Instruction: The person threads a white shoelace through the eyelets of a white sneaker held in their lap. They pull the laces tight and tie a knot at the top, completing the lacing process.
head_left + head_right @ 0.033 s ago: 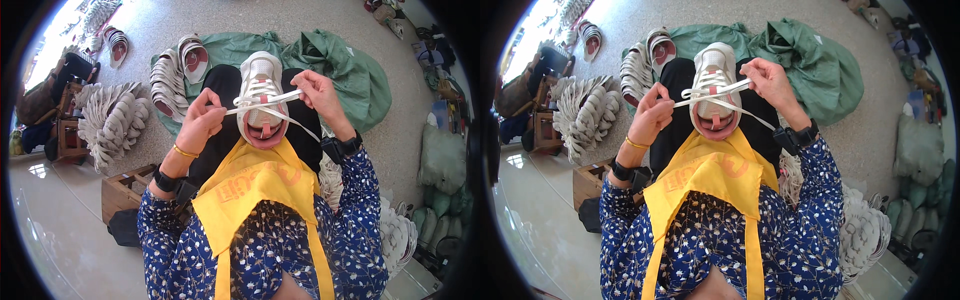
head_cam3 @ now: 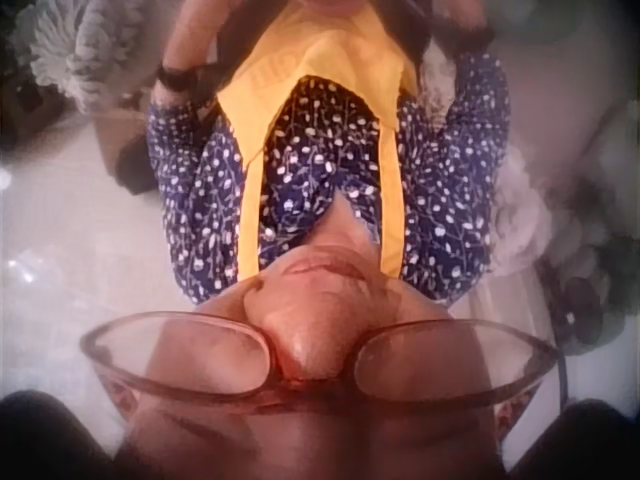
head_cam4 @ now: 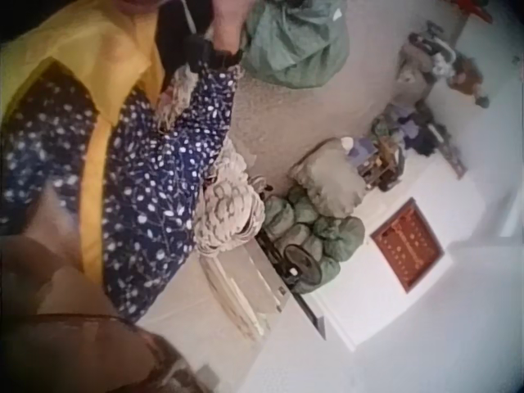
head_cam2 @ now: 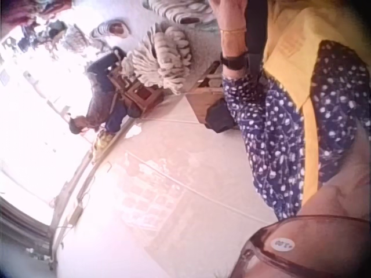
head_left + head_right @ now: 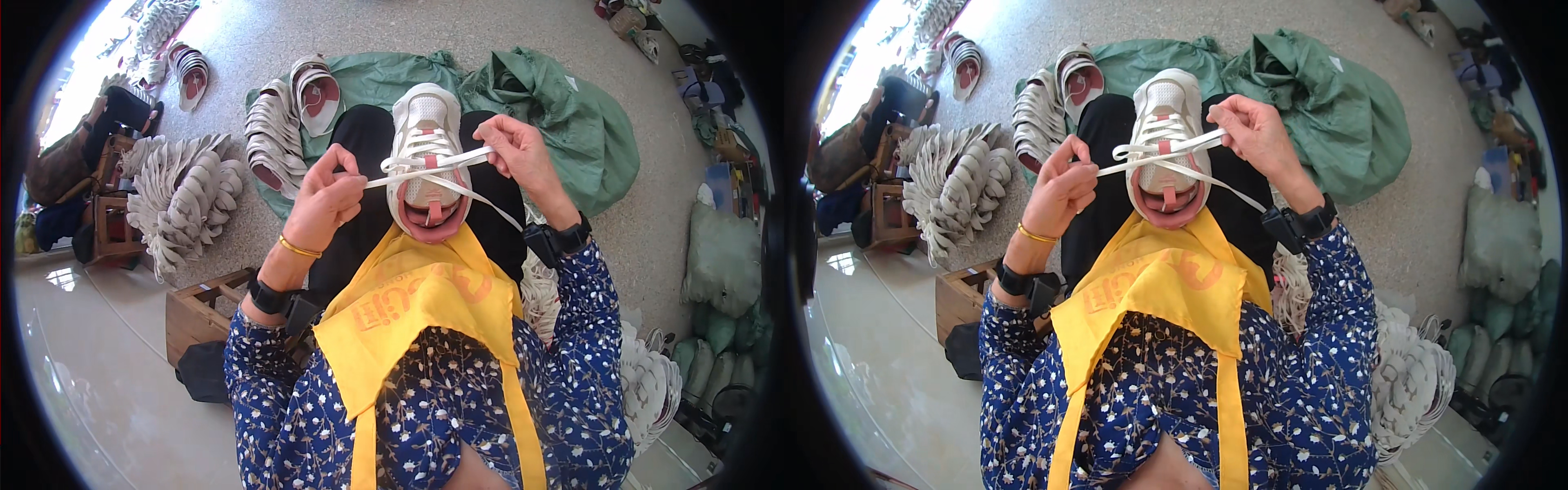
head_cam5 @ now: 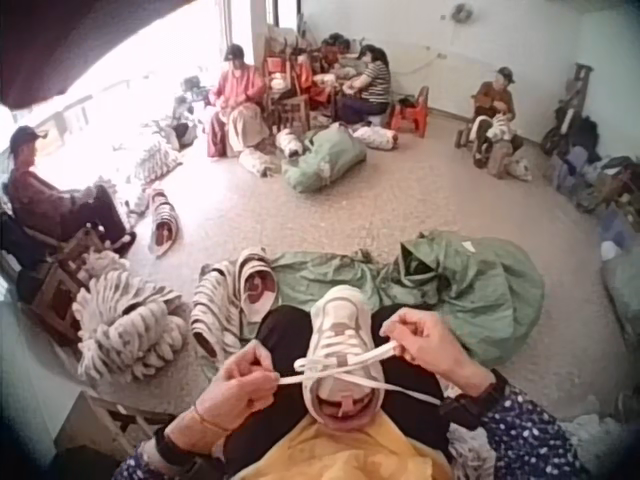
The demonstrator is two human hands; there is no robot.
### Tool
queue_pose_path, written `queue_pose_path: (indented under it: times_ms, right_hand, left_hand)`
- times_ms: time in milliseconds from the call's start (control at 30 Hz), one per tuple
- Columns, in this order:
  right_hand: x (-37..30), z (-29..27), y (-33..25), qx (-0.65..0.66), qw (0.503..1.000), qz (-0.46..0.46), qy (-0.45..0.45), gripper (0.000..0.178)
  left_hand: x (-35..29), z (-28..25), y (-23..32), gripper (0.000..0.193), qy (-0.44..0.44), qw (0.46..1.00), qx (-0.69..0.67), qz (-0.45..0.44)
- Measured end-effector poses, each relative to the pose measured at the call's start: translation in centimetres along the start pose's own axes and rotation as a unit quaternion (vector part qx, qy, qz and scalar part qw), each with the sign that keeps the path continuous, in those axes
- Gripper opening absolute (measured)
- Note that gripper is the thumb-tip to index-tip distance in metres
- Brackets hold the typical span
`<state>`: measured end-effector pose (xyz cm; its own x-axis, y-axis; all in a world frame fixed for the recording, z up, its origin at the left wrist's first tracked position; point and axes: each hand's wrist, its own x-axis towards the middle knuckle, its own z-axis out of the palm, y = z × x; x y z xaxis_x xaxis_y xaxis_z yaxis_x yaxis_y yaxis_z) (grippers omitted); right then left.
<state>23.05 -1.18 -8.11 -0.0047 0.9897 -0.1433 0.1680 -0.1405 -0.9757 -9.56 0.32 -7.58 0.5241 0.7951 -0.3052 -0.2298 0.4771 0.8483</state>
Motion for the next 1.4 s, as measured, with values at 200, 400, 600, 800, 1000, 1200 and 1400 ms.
queue_pose_path:
  times_ms: [200, 400, 600, 800, 1000, 1200, 1400]
  right_hand:
    - [0.2, 0.6, 0.6, 0.018, 1.000, 0.007, -0.014, 0.022]
    - [0.3, 0.5, 1.1, 0.043, 0.999, 0.004, -0.022, 0.020]
    - [-0.8, 0.6, 0.4, 0.058, 0.997, -0.042, 0.032, 0.018]
    - [-6.3, 0.1, -1.0, -0.166, 0.984, -0.017, 0.060, 0.016]
    - [-8.2, 2.6, -1.6, -0.145, 0.989, 0.011, 0.008, 0.012]
    - [-7.5, 1.2, -3.4, -0.303, 0.935, -0.152, 0.105, 0.013]
    - [-7.6, -1.7, -1.4, -0.333, 0.904, -0.222, 0.148, 0.010]
  left_hand:
    - [-0.6, -1.4, 0.1, 0.017, -0.022, 0.993, -0.099, -0.057]
    - [-1.1, -1.8, 0.0, 0.017, -0.013, 0.996, -0.084, -0.031]
    - [-1.8, -1.2, -0.7, 0.018, 0.010, 0.968, 0.230, 0.097]
    - [-2.3, -0.3, 0.0, 0.020, 0.045, 0.831, 0.509, 0.219]
    - [-2.6, 0.7, 0.8, 0.014, 0.055, 0.812, 0.526, 0.245]
    - [-2.8, 1.5, 1.4, 0.013, 0.060, 0.786, 0.543, 0.290]
    - [-3.0, -0.2, 1.6, 0.017, 0.039, 0.719, 0.637, 0.275]
